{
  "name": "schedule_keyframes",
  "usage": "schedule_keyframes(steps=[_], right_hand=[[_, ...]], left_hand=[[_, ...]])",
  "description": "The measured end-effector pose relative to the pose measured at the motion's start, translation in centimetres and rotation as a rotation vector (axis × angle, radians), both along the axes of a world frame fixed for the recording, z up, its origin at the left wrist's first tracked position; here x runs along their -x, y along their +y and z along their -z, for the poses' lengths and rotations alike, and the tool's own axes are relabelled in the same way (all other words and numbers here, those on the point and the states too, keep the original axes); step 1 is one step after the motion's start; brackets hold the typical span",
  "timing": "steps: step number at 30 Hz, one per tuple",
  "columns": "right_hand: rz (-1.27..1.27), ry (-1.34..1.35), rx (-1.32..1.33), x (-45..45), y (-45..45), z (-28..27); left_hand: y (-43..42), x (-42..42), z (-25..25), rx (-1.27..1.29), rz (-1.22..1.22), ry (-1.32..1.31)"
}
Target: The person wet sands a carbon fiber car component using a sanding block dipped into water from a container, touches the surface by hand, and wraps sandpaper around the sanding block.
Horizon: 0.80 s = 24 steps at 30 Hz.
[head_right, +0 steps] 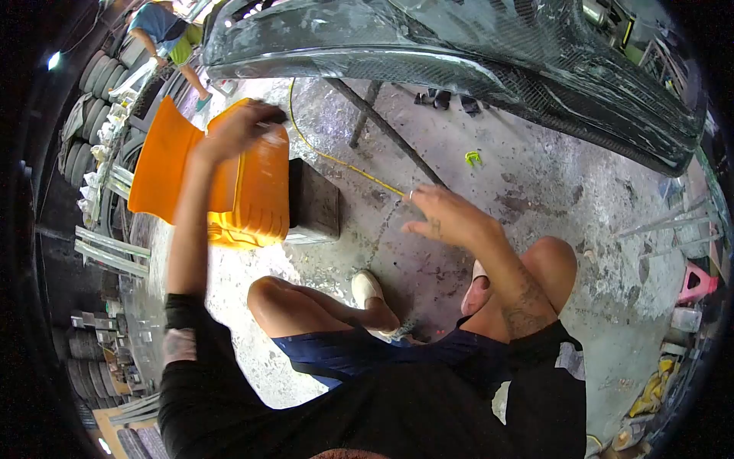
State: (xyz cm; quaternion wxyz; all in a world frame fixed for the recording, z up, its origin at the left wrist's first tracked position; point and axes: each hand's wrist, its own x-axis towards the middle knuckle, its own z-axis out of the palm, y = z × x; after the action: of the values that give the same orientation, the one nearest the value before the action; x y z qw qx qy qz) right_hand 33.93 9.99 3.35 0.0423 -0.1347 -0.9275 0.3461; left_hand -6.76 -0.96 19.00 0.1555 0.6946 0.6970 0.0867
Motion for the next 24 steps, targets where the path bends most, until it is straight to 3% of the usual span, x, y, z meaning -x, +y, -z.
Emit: schedule_keyframes(steps=[1, 2, 3, 4, 5, 6, 7, 8, 9, 10, 11, 12, 14, 16, 19, 22, 24], right_hand=[[-0.008, 0.002, -0.013, -0.1, 0.0, -1.4], [0.041, 0.125, -0.002, -0.5, 0.1, -3.1], [0.093, 0.245, 0.01, -0.9, 0.2, -4.6], [0.139, 0.326, 0.021, -1.5, 0.3, -5.9], [0.143, 0.32, 0.01, -2.2, 0.6, -7.1], [0.2, 0.421, -0.169, -2.8, 1.0, -8.3], [0.252, 0.519, -0.346, -3.3, 1.3, -9.4], [0.244, 0.51, -0.354, -3.8, 1.7, -10.9], [0.343, 0.579, -0.571, -4.1, 2.2, -12.3], [0.44, 0.648, -0.782, -4.1, 2.7, -13.3], [0.426, 0.648, -0.776, -3.9, 3.5, -14.0], [0.459, 0.637, -0.891, -3.4, 4.6, -14.5], [0.478, 0.628, -1.0, -2.5, 6.2, -14.5], [0.568, 0.417, -1.089, -1.7, 6.8, -13.9], [0.587, 0.422, -1.122, -1.2, 6.9, -13.6], [0.578, 0.454, -1.103, -1.0, 7.1, -13.3], [0.577, 0.48, -1.093, -1.0, 7.3, -13.4]], left_hand=[[0.7, -3.0, 3.3, 0.079, -0.057, -0.051], [1.4, -4.7, 8.1, -0.023, 0.211, -0.008], [2.1, -7.0, 14.4, 0.004, 0.244, -0.247], [2.1, -10.9, 18.7, 0.164, 0.166, -0.223], [2.2, -12.3, 28.1, 0.258, 0.123, -0.164], [3.0, -13.6, 38.1, 0.506, 0.234, 0.292], [1.2, -13.9, 43.1, 0.525, 0.182, 0.311], [0.5, -16.5, 39.1, 0.61, -0.033, 0.11], [1.0, -16.7, 39.6, 0.601, -0.039, 0.099], [1.1, -16.5, 40.5, 0.316, -0.13, 0.013], [1.0, -16.0, 41.4, 0.033, -0.222, -0.066], [1.4, -15.1, 38.8, -0.188, -0.232, -0.162], [2.3, -15.5, 29.4, -0.777, -0.316, -0.281], [2.1, -16.8, 17.6, -0.961, -0.334, -0.213], [5.0, -17.1, 7.8, -1.295, -0.174, 0.056], [9.2, -17.4, 5.4, -1.418, -0.161, 0.032], [10.7, -19.8, 6.9, -1.521, -0.143, -0.004]])
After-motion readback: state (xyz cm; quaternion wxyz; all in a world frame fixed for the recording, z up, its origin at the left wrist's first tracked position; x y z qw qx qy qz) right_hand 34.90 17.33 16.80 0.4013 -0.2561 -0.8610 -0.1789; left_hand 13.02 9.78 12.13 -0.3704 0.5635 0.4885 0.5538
